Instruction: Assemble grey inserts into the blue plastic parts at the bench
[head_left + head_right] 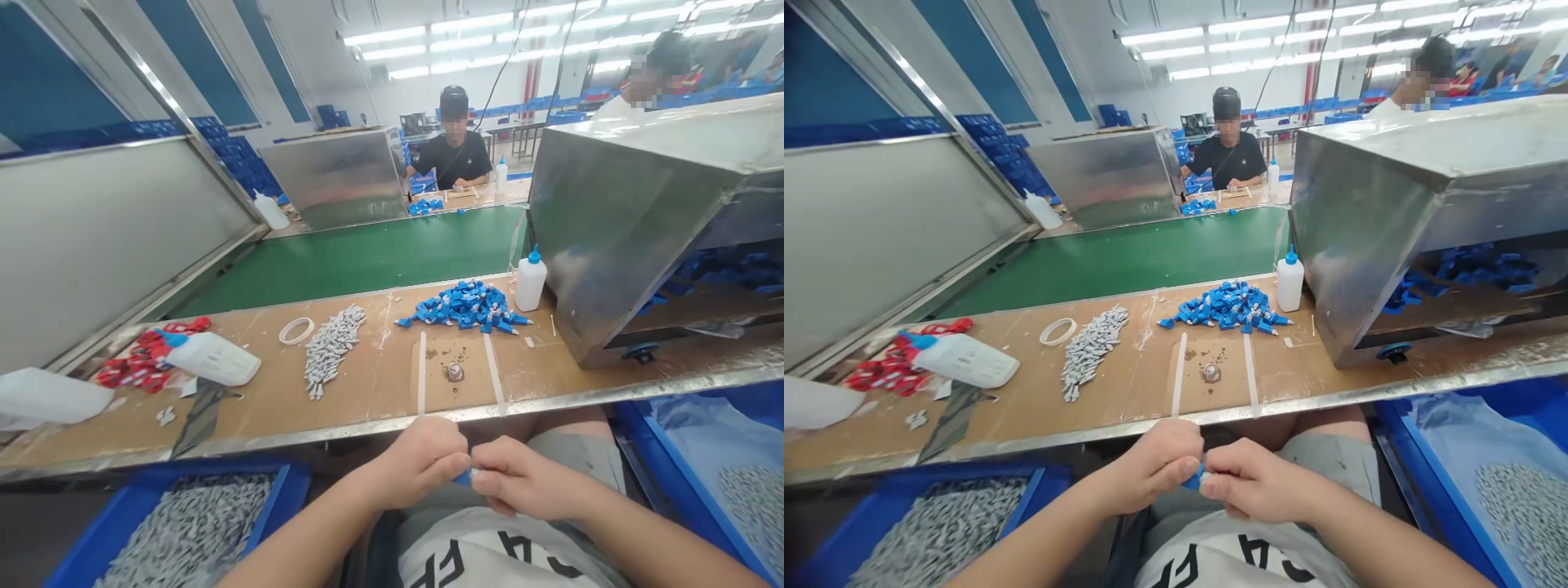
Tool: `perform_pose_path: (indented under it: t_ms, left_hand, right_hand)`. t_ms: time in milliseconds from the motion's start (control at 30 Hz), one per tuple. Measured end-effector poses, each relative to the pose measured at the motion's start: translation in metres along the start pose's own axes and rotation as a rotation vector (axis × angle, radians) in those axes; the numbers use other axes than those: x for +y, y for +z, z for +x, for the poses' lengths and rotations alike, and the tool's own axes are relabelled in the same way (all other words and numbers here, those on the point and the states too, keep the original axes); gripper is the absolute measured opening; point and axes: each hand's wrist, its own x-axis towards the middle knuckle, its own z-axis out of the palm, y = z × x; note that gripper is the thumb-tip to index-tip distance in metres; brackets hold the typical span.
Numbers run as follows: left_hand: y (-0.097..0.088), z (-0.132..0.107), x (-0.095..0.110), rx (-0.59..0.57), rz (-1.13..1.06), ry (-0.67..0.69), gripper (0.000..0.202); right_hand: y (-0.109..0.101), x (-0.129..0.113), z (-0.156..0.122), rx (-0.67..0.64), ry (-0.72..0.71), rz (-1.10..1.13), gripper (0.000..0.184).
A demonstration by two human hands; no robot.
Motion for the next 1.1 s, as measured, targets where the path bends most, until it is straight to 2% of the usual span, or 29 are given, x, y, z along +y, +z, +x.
perform_pose_path:
  t_ms: [67,167,233,333,400,500,567,633,700,800,867,900,967,1033,1100]
  left_hand:
    - [0.015,-0.004,-0.005,0.068,-0.016,-0.031,0.06]
    - [0.029,-0.009,-0.004,0.22,0.235,-0.196,0.057]
    - [0.03,-0.011,0.003,0.286,0.443,-0.302,0.053]
    - [0.02,-0.015,0.017,0.32,0.55,-0.374,0.052]
    - [0.011,-0.019,0.023,0.267,0.432,-0.351,0.053]
    - [0.006,-0.027,0.022,0.14,0.101,-0.21,0.057]
    - [0.011,-0.031,0.016,0.105,-0.081,-0.12,0.058]
    - [0.021,-0.033,0.007,0.121,-0.192,-0.093,0.059]
    - [0.03,-0.034,-0.003,0.179,-0.134,-0.142,0.06]
    - [0.035,-0.037,-0.017,0.307,0.241,-0.346,0.059]
    - [0.032,-0.043,-0.025,0.356,0.399,-0.523,0.058]
    - [0.029,-0.048,-0.028,0.373,0.397,-0.587,0.058]
    - [0.025,-0.06,-0.032,0.397,0.249,-0.631,0.058]
    - [0.022,-0.075,-0.032,0.46,0.002,-0.58,0.059]
    - [0.02,-0.087,-0.03,0.548,-0.198,-0.473,0.062]
  right_hand:
    - [0.005,0.004,-0.002,0.061,-0.025,-0.103,0.052]
    - [0.015,0.005,0.0,0.316,-0.033,-0.445,0.046]
    - [0.022,0.0,0.003,0.43,0.019,-0.605,0.042]
    - [0.03,-0.011,0.005,0.468,0.046,-0.645,0.041]
    - [0.031,-0.018,0.004,0.411,0.004,-0.555,0.043]
    - [0.027,-0.021,0.001,0.197,-0.003,-0.27,0.049]
    - [0.025,-0.017,0.001,0.055,0.025,-0.1,0.051]
    - [0.025,-0.01,0.004,0.016,0.029,-0.057,0.052]
    - [0.03,-0.006,0.008,0.126,0.025,-0.195,0.051]
    - [0.049,-0.013,0.012,0.384,0.028,-0.551,0.048]
    - [0.061,-0.027,0.01,0.405,-0.03,-0.689,0.045]
    - [0.065,-0.034,0.009,0.383,-0.08,-0.719,0.044]
    - [0.063,-0.046,0.006,0.376,-0.162,-0.741,0.042]
    - [0.05,-0.05,0.004,0.483,-0.171,-0.757,0.043]
    - [0.032,-0.044,0.003,0.596,-0.149,-0.785,0.041]
